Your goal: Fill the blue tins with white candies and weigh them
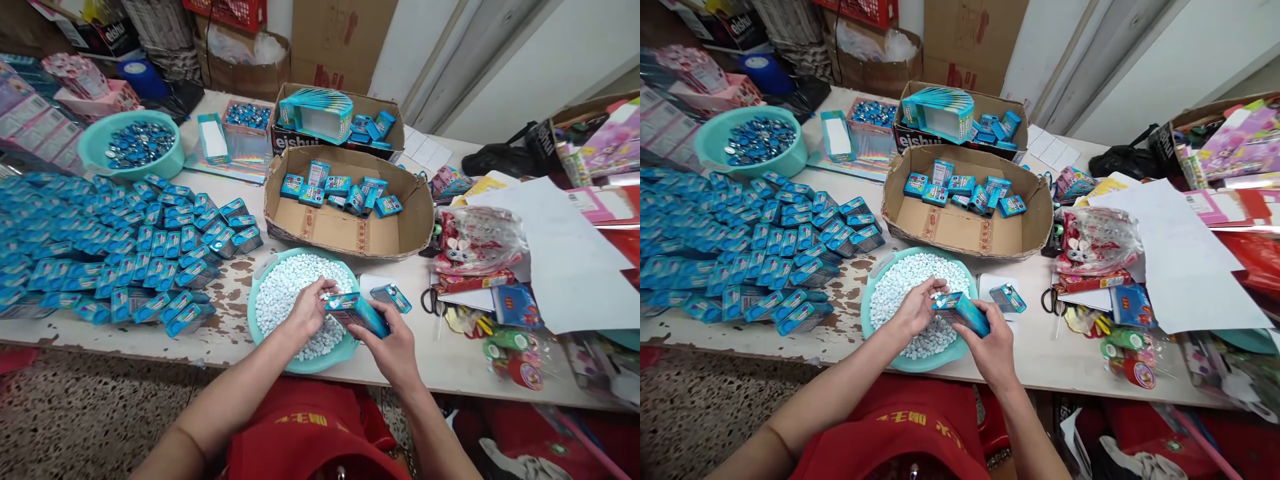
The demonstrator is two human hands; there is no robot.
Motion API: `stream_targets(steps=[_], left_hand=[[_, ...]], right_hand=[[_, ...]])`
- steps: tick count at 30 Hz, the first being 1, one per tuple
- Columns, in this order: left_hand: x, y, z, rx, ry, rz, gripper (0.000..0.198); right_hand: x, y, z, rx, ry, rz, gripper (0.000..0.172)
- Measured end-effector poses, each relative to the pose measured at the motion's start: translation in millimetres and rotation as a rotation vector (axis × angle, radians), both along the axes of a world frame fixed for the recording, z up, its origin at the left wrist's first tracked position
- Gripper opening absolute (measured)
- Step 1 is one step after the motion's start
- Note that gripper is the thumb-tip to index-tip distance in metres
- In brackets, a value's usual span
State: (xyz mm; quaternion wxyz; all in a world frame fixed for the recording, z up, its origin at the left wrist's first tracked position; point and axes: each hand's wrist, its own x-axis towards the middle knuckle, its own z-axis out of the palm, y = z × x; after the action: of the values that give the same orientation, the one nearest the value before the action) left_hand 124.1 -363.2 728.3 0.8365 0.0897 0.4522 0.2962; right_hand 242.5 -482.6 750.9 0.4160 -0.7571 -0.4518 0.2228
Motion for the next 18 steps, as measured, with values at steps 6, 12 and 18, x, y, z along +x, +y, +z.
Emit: stream_targets(steps=[6, 12, 18], left_hand=[[-3, -1, -0.2, 0.174, 0.031, 0.021, 0.024], [-6, -2, -4.1, 0.184, 0.044, -0.067, 0.028], [-10, 7, -5.6, 0.227, 0.054, -0.183, 0.018]], right_hand=[[-4, -3, -8.1, -0.015, 0.09, -0.109, 0.044], [-9, -4, -23.2, -0.057, 0.175, -0.153, 0.047], [-9, -4, -35.4, -0.028, 0.299, -0.244, 0.053]])
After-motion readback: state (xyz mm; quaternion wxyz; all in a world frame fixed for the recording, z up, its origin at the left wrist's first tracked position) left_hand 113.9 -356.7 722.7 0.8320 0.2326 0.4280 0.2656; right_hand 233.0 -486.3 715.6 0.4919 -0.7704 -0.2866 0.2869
